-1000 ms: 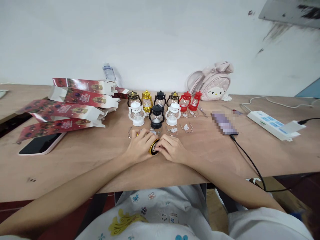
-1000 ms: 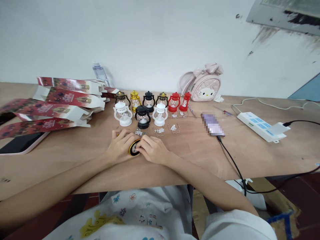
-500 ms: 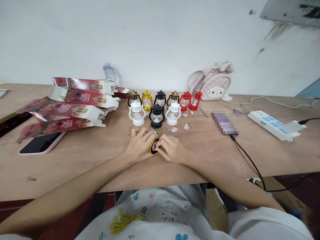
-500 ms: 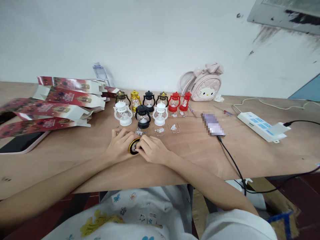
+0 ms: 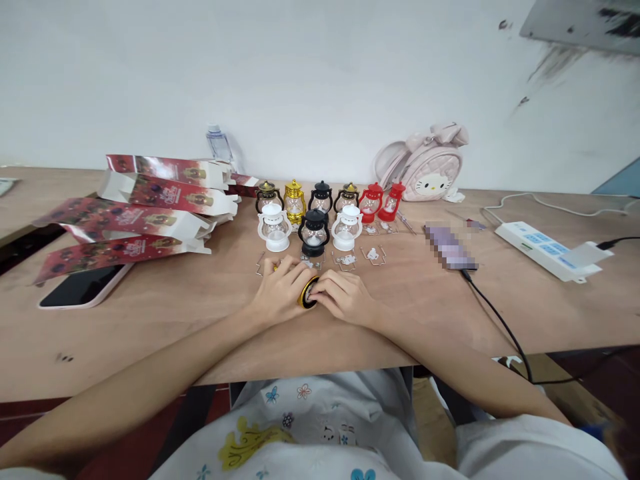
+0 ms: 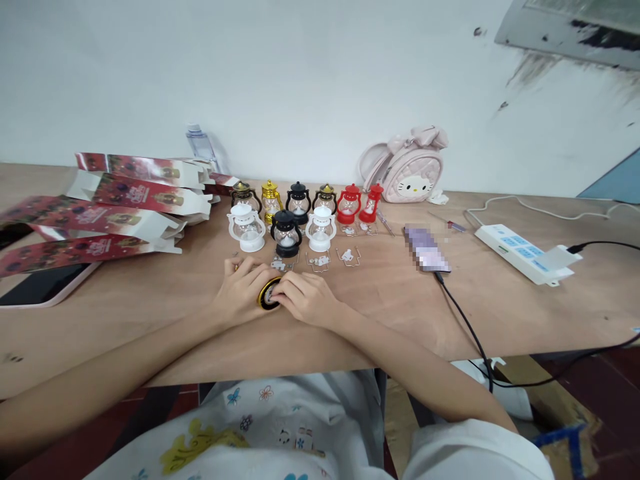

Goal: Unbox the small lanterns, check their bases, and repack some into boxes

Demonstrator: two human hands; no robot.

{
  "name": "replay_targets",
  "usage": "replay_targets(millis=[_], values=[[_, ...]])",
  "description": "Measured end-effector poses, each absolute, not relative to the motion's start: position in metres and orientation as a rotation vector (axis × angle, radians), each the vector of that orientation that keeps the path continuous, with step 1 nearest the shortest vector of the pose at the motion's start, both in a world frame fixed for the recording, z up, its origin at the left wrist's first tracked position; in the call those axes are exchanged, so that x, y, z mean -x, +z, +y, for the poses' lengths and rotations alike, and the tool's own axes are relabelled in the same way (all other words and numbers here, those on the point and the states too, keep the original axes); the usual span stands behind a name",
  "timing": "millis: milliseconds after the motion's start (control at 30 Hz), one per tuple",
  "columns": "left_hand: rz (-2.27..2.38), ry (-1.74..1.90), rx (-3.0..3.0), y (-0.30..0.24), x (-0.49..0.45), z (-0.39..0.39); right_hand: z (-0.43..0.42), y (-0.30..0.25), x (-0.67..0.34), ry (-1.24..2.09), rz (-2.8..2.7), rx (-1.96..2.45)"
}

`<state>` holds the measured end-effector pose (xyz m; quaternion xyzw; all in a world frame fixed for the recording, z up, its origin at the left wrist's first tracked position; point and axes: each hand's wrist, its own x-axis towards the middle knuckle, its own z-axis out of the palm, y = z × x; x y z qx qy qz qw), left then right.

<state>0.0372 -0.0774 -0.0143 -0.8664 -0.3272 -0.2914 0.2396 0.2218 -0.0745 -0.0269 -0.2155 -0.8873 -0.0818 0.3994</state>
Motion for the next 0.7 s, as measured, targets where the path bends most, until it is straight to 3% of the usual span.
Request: replay_targets(millis=[700], values=[[-0.905, -0.794, 2.373, -0.0132, -0.0372, -0.0769, -0.0738, -0.0269, -0.2218, -0.315, -2.295, 0.571]])
